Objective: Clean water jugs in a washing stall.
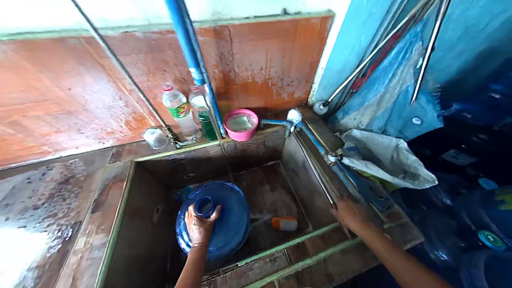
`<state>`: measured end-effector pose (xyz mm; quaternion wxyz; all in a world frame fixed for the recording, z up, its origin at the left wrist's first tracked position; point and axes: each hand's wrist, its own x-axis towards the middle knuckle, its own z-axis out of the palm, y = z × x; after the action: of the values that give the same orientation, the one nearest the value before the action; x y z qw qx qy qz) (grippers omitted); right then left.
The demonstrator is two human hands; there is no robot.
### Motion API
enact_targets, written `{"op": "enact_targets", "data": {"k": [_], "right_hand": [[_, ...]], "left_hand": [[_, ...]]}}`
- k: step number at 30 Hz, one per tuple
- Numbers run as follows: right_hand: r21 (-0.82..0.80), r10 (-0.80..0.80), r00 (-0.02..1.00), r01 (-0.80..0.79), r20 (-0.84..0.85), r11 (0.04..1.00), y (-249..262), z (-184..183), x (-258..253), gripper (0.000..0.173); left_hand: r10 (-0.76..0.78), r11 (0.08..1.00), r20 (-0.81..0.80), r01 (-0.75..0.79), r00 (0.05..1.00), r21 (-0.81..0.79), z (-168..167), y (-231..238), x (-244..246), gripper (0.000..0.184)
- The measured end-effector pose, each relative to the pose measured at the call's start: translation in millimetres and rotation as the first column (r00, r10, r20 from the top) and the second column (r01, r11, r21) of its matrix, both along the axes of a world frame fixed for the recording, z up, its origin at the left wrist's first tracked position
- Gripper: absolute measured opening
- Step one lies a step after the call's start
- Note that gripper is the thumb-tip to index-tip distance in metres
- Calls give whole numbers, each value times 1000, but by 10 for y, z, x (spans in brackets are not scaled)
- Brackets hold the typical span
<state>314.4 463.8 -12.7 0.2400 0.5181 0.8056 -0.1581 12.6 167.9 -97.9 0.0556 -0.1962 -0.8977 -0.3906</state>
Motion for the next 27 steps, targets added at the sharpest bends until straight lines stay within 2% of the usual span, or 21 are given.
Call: {"op": "enact_targets", "data": {"k": [3, 4, 6, 8, 10, 13, 14, 15, 18, 20, 22, 24, 27], "right_hand": [[26, -52, 998, 51, 43, 998, -177, -226, 13, 59], [54, -95, 995, 96, -18, 994, -197, -254, 26, 56], [98, -156, 951, 187, -266, 977, -171, -222, 108, 51], [62, -165, 861, 221, -480, 973, -141, -53, 202, 49], [-62, -213, 756, 223, -619, 973, -163, 162, 305, 46], [-363, -377, 460, 122, -804, 924, -271, 523, 471, 27], [-397, -382, 416, 54, -825, 916, -300, 643, 503, 25], [-362, -329, 435, 6, -838, 932, -317, 753, 513, 26], [-51, -10, 638, -46, -770, 998, -296, 1022, 433, 32], [78, 121, 679, -93, -724, 993, -331, 1167, 325, 35], [92, 155, 694, -127, -703, 988, -372, 1271, 217, 41], [76, 162, 740, -149, -653, 986, -376, 1322, 97, 43], [158, 297, 840, -253, -453, 955, -281, 1303, -172, 47]], "left_hand": [[103, 993, 30, -105, 994, 49, -22, 71, 235, 80], [117, 990, 59, -121, 991, 68, -25, 86, 369, 82], [71, 992, 145, -85, 987, 89, 40, 100, 741, 88], [-91, 994, 240, 72, 967, 84, 202, 120, 1167, 79], [-313, 950, 306, 303, 899, 81, 359, 152, 1554, 68], [-553, 823, 379, 558, 742, 108, 536, 135, 1869, 59], [-588, 793, 394, 599, 706, 112, 587, 122, 1906, 57], [-614, 770, 400, 627, 680, 115, 639, 110, 1929, 54], [-698, 699, 358, 698, 620, 153, 774, 83, 2031, 48], [-748, 644, 337, 749, 572, 158, 817, 56, 2091, 44], [-761, 619, 348, 773, 547, 139, 821, 27, 2069, 44], [-745, 632, 375, 764, 552, 131, 828, 1, 2007, 44], [-728, 657, 385, 738, 567, 155, 818, -39, 1965, 41]]}}
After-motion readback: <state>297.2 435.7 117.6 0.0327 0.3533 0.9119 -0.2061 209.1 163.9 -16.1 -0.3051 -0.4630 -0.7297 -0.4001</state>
